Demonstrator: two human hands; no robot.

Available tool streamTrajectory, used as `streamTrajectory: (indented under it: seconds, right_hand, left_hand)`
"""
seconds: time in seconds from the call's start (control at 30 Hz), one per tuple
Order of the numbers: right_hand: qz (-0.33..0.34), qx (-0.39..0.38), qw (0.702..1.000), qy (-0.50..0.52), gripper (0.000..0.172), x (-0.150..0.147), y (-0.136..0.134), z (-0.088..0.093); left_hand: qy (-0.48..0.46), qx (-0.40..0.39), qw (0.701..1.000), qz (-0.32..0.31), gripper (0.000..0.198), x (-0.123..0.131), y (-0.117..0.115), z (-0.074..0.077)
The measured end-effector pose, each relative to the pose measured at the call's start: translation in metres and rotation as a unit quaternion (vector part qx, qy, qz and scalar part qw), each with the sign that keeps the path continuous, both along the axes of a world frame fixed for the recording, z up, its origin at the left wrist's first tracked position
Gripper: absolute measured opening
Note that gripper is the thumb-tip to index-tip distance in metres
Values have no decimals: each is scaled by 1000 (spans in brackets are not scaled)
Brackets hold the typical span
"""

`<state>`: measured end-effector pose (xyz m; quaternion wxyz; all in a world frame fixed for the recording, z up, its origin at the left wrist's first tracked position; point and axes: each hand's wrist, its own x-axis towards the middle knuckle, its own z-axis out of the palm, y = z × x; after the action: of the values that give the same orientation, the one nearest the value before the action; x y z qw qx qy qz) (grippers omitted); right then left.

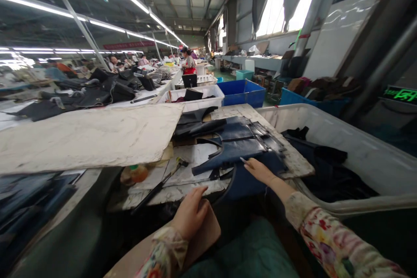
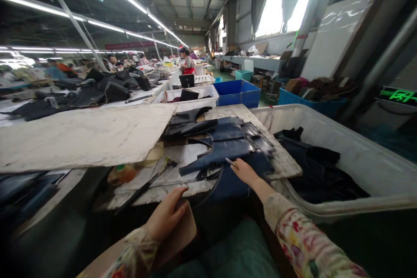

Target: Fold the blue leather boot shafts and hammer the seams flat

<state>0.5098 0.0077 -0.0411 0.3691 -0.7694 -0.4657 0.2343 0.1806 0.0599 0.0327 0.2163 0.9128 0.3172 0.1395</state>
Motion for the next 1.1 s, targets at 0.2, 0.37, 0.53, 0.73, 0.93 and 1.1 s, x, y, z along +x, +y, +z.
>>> streamTrajectory:
  seconds: [0.2,0.37,0.53,0.73,0.93,1.1]
  right_hand:
    - [10,36,993,-112,26,-7,-59,-18]
    - [1,26,982,-189,34,12,-76,-24]
    - [9,14,971,-240,42,24,-44,-20]
    - [-20,-28,964,-264,40,35,-11,-24]
    - [-44,-86,963,-252,30,55,2,-24]
    - [-52,-111,967,-222,30,58,4,-20]
  left_hand:
    - [100,35,992,-71,51,121,19,-1]
    - [122,60,989,-60,56,174,39,-31]
    - [127,91,987,-47,52,199,55,-42]
    - [100,126,987,-30,32,206,71,-10]
    - [24,178,984,13,51,190,103,65]
    - [-53,214,974,47,26,149,114,139]
